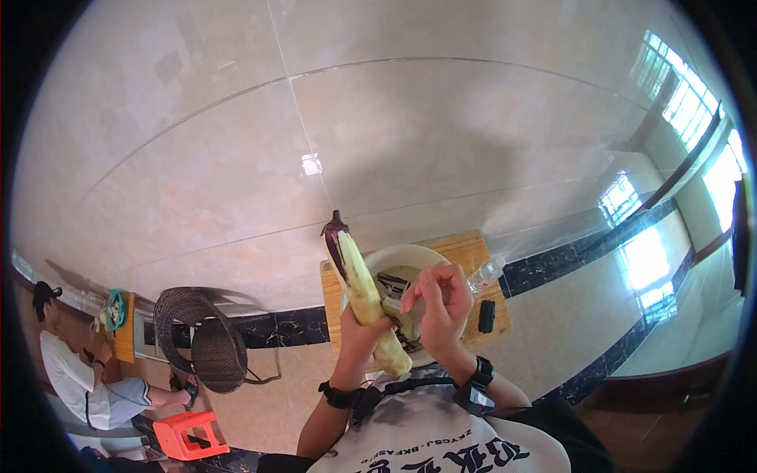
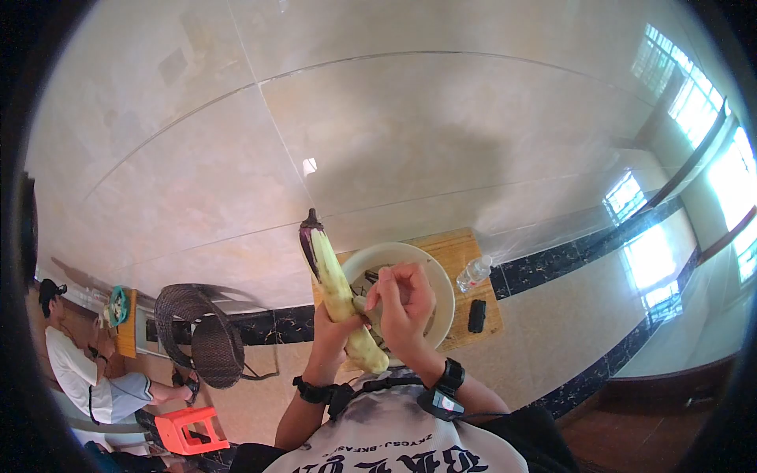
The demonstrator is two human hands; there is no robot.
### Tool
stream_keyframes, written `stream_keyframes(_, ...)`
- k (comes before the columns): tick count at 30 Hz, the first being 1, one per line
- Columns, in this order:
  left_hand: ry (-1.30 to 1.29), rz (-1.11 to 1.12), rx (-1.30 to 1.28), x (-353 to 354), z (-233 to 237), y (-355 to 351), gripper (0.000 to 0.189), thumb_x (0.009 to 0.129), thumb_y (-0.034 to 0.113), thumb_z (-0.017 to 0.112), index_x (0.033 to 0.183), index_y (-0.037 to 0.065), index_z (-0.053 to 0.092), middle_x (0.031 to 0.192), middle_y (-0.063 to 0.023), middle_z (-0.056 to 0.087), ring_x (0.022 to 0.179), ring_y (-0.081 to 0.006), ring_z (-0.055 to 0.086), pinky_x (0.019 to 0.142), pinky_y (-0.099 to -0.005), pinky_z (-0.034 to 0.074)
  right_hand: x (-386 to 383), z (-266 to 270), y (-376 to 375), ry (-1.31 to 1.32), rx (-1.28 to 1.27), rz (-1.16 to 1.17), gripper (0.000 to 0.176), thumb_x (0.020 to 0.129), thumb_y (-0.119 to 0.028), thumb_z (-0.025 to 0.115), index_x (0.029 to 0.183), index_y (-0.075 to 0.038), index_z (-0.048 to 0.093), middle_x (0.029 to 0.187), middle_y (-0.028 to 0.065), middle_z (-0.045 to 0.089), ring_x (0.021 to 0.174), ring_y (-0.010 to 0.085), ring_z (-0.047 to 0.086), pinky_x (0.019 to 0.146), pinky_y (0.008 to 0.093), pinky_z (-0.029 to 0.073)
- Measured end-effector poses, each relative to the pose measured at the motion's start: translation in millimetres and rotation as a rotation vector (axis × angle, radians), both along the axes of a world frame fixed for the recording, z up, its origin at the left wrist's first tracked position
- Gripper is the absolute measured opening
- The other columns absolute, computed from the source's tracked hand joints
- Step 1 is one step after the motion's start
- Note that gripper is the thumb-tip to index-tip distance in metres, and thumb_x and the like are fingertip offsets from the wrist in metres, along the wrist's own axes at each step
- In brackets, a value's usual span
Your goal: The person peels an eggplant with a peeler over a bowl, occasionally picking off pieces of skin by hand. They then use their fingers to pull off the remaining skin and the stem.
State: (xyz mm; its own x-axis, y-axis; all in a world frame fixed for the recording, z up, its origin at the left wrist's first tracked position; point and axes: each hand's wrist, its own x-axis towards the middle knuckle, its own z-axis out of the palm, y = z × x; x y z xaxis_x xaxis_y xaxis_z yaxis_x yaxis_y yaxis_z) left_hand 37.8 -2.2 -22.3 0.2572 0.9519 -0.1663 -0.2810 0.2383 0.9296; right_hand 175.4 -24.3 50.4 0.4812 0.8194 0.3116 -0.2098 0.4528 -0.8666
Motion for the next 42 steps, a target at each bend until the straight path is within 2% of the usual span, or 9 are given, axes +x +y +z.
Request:
stream_keyframes(7,-0.105,0.076,-0.112,4.4,-1.6,-0.9,0.038,0.078,-0.005,0.07,0.114,-0.002,0.061,0.095,-0.0098,0.069,0.075,-0.019,0.07,0.065,-0.0313,0.058,-6.5,-2.6,-2.9,-0.184,0.051,0.006,0.007,0.104,0.0,0.05,0.098,0.001,0.048,0.083,0.0092,0.055,0.063,0.0154,0.061,0.057,0.0283,0.052)
stream_keyframes(10,-0.06,0.1,-0.11,3.1,-5.4,-0.3,0.035,0.078,-0.005,0.069,0.112,-0.004,0.062,0.093,-0.0098,0.069,0.073,-0.0193,0.069,0.064,-0.0316,0.058,-11.7,-4.7,1.7,-0.137,0.123,-0.035,0.01,0.102,0.004,0.053,0.093,0.001,0.049,0.078,0.0046,0.055,0.06,0.0093,0.06,0.053,0.0233,0.048)
stream_keyframes(16,-0.076,0.104,-0.144,-1.7,-0.5,1.9,0.041,0.072,-0.009,0.071,0.111,-0.005,0.059,0.09,-0.0119,0.068,0.07,-0.0214,0.069,0.063,-0.0326,0.058,-2.2,-5.6,1.2,-0.203,0.012,-0.023,0.007,0.104,0.001,0.049,0.098,0.0,0.047,0.081,0.0082,0.054,0.061,0.0153,0.06,0.056,0.0292,0.052)
stream_keyframes(22,-0.112,-0.01,-0.136,-9.6,10.1,1.2,0.042,0.075,-0.007,0.072,0.115,-0.004,0.059,0.095,-0.0121,0.069,0.073,-0.0207,0.07,0.066,-0.0327,0.059,0.1,-5.9,5.1,-0.031,0.005,-0.01,0.009,0.104,-0.001,0.05,0.097,-0.002,0.046,0.077,0.0066,0.052,0.059,0.0152,0.058,0.055,0.0305,0.053)
stream_keyframes(25,-0.123,-0.066,-0.158,-9.7,12.3,2.0,0.043,0.075,-0.005,0.072,0.116,-0.005,0.059,0.096,-0.0119,0.07,0.076,-0.0208,0.071,0.068,-0.0328,0.059,-5.2,-8.5,9.7,0.054,0.046,-0.04,0.011,0.103,0.001,0.054,0.094,-0.001,0.048,0.075,0.0049,0.055,0.056,0.0112,0.059,0.051,0.0245,0.048)
stream_keyframes(28,-0.077,-0.062,-0.144,-4.7,-7.4,4.2,0.043,0.075,-0.005,0.072,0.116,-0.005,0.06,0.097,-0.0116,0.07,0.078,-0.021,0.071,0.069,-0.0328,0.059,-6.5,-5.0,8.3,0.025,0.043,-0.045,0.011,0.103,0.001,0.054,0.094,-0.001,0.048,0.076,0.0043,0.054,0.057,0.0106,0.059,0.051,0.0243,0.047)
stream_keyframes(31,-0.12,-0.014,-0.168,-0.7,-10.0,3.8,0.042,0.075,-0.005,0.071,0.116,-0.005,0.06,0.097,-0.0118,0.07,0.079,-0.0213,0.071,0.068,-0.033,0.059,-5.8,-6.0,1.1,-0.099,0.018,0.008,0.008,0.104,0.001,0.049,0.097,-0.001,0.045,0.08,0.008,0.053,0.06,0.015,0.058,0.056,0.0304,0.052)
stream_keyframes(37,-0.151,0.076,-0.197,2.1,-6.3,2.1,0.037,0.076,-0.007,0.068,0.112,-0.006,0.06,0.094,-0.0119,0.069,0.078,-0.0219,0.071,0.066,-0.0337,0.059,-11.0,-4.5,-0.5,-0.072,0.034,0.035,0.008,0.104,0.003,0.049,0.097,0.0,0.045,0.082,0.009,0.054,0.062,0.0154,0.06,0.057,0.0294,0.052)
stream_keyframes(42,-0.065,0.08,-0.181,-0.8,-2.2,1.1,0.035,0.076,-0.009,0.067,0.11,-0.006,0.061,0.093,-0.0122,0.069,0.073,-0.0218,0.07,0.065,-0.0336,0.059,-11.7,-7.9,3.6,-0.082,0.07,-0.042,0.011,0.102,0.003,0.054,0.093,0.001,0.049,0.078,0.0042,0.055,0.057,0.0092,0.059,0.051,0.0238,0.047)
